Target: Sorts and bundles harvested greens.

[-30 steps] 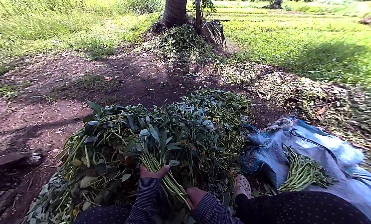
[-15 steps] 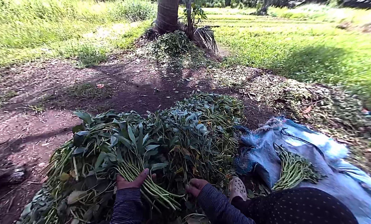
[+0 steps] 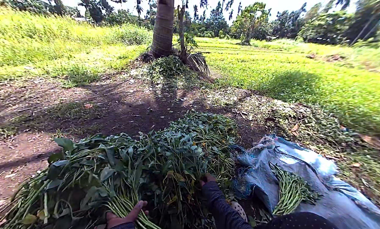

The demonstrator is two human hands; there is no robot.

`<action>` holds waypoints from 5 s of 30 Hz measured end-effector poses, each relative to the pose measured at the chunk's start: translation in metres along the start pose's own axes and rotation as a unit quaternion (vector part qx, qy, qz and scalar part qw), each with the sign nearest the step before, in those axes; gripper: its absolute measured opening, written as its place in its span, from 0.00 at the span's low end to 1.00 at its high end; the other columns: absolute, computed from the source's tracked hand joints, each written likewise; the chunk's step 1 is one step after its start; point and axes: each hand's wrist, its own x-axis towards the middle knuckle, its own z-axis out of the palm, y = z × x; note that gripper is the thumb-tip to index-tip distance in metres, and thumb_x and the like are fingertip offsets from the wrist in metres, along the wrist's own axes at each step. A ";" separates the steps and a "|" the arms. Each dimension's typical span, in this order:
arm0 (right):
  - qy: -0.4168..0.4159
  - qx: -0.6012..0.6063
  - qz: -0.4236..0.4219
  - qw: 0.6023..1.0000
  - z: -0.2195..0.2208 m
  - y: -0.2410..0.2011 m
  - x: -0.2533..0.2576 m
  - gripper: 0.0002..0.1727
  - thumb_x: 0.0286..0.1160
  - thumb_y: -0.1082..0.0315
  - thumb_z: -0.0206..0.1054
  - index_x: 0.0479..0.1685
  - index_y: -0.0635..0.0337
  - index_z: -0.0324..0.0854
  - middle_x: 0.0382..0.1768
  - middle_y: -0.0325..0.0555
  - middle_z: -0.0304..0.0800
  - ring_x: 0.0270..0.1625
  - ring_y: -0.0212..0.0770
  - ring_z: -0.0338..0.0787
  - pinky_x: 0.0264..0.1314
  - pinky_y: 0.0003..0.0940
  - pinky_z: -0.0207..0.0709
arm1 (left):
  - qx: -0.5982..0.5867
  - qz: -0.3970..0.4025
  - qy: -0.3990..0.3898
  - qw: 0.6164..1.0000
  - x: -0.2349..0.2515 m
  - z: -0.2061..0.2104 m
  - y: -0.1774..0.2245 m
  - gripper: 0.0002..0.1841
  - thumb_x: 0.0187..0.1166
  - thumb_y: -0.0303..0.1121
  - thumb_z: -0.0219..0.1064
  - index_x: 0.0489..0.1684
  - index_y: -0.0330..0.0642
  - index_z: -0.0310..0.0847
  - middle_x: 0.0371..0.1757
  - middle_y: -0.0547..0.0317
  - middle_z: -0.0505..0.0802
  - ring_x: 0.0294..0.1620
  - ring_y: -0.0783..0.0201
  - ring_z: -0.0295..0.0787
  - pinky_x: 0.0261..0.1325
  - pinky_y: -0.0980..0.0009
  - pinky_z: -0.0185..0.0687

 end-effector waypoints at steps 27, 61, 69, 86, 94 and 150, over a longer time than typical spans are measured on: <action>-0.197 0.157 -0.029 0.967 0.059 -0.074 -0.171 0.30 0.97 0.56 0.41 0.61 0.75 0.82 0.50 0.63 0.88 0.53 0.50 0.85 0.67 0.49 0.74 | 0.197 0.034 -0.119 0.972 -0.030 0.020 -0.024 0.65 0.46 0.18 0.89 0.90 0.30 0.42 0.79 0.31 0.75 0.75 0.51 0.79 0.77 0.60 0.76; -0.022 -0.195 0.083 0.977 -0.003 0.006 0.007 0.33 0.81 0.59 0.67 0.86 0.54 0.69 0.85 0.61 0.69 0.87 0.63 0.67 0.88 0.63 0.59 | 0.207 0.086 0.135 0.965 0.000 -0.016 0.035 0.59 0.61 0.25 0.85 0.91 0.27 0.39 0.86 0.26 0.66 0.87 0.45 0.66 0.86 0.59 0.62; -0.027 0.083 -0.018 0.996 -0.036 0.004 -0.038 0.24 0.79 0.67 0.69 0.69 0.73 0.76 0.62 0.65 0.87 0.66 0.55 0.88 0.73 0.50 0.78 | 0.118 0.073 0.083 0.987 0.004 -0.023 0.027 0.60 0.58 0.17 0.83 0.92 0.34 0.37 0.77 0.29 0.74 0.61 0.50 0.89 0.57 0.59 0.89; -0.440 -0.230 -0.111 0.861 0.009 -0.020 -0.139 0.33 0.81 0.60 0.71 0.86 0.55 0.71 0.73 0.65 0.82 0.76 0.61 0.82 0.83 0.60 0.67 | 0.062 0.058 0.060 0.995 0.000 -0.027 0.022 0.55 0.64 0.12 0.76 0.91 0.40 0.36 0.59 0.36 0.87 0.34 0.56 0.95 0.32 0.62 0.92; -0.181 0.023 0.040 0.982 -0.001 -0.019 -0.073 0.23 0.85 0.65 0.65 0.74 0.68 0.76 0.67 0.64 0.85 0.65 0.55 0.89 0.71 0.52 0.80 | 0.105 0.039 0.056 0.992 -0.002 -0.015 0.021 0.56 0.62 0.13 0.78 0.91 0.40 0.39 0.59 0.36 0.88 0.39 0.53 0.95 0.37 0.58 0.92; -0.344 -0.173 -0.225 0.895 0.033 -0.006 -0.157 0.18 0.84 0.58 0.62 0.51 0.65 0.88 0.44 0.64 0.93 0.54 0.62 0.92 0.61 0.69 0.78 | 0.231 -0.027 -0.153 0.961 -0.004 0.008 -0.037 0.63 0.50 0.18 0.87 0.91 0.33 0.41 0.70 0.31 0.82 0.63 0.49 0.88 0.65 0.56 0.86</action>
